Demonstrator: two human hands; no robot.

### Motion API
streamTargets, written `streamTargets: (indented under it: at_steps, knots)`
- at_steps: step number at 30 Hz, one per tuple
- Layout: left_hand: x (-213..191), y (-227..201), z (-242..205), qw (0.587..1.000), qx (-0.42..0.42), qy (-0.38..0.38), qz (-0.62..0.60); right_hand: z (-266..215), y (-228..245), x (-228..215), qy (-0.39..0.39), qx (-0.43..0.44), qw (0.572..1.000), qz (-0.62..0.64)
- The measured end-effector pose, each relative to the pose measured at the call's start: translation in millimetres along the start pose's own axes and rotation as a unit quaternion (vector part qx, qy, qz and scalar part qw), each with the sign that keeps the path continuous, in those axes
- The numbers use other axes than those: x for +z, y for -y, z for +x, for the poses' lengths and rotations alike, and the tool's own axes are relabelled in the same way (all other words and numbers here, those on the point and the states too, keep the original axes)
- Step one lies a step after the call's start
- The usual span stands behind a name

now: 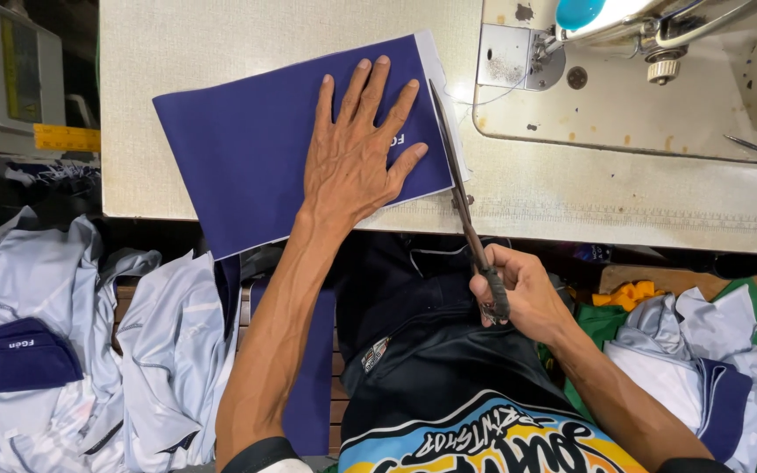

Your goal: A worker aligns blue fabric with a white template and uses industrial scissors to cut precise strips at a sewing workstation.

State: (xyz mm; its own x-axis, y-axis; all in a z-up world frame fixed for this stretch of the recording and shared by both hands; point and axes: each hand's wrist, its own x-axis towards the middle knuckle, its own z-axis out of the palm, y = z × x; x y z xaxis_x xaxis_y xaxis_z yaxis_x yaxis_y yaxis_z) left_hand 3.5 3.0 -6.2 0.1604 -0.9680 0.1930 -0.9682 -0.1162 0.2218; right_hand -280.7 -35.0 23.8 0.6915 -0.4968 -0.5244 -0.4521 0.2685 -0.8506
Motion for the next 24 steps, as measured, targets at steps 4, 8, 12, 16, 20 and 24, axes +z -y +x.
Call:
streamTargets:
  at_steps: [4, 8, 12, 16, 20, 24]
  knots:
    - [0.6, 0.2, 0.5, 1.000, 0.001, 0.003, -0.011, -0.7, -1.9, 0.1, -0.005, 0.013, 1.000, 0.006]
    - [-0.2, 0.0, 0.5, 1.000, 0.004, -0.005, -0.017, -2.6, -1.7, -0.4, -0.004, 0.011, 1.000, 0.014]
    - [0.4, 0.1, 0.3, 1.000, 0.004, -0.008, -0.020, -0.2, 6.2, -0.9, -0.001, 0.008, 1.000, 0.012]
    - [-0.4, -0.6, 0.2, 1.000, 0.002, -0.005, -0.011, 12.9, 12.9, -0.5, 0.006, 0.007, 1.000, 0.025]
    - [-1.0, -0.9, 0.5, 1.000, -0.003, -0.009, -0.014, 26.3, 23.9, 3.0, -0.024, 0.049, 0.998, 0.016]
    - [1.4, 0.1, -0.3, 1.000, -0.003, -0.009, -0.015, 28.8, 24.3, 4.4, -0.023, 0.041, 0.999, 0.006]
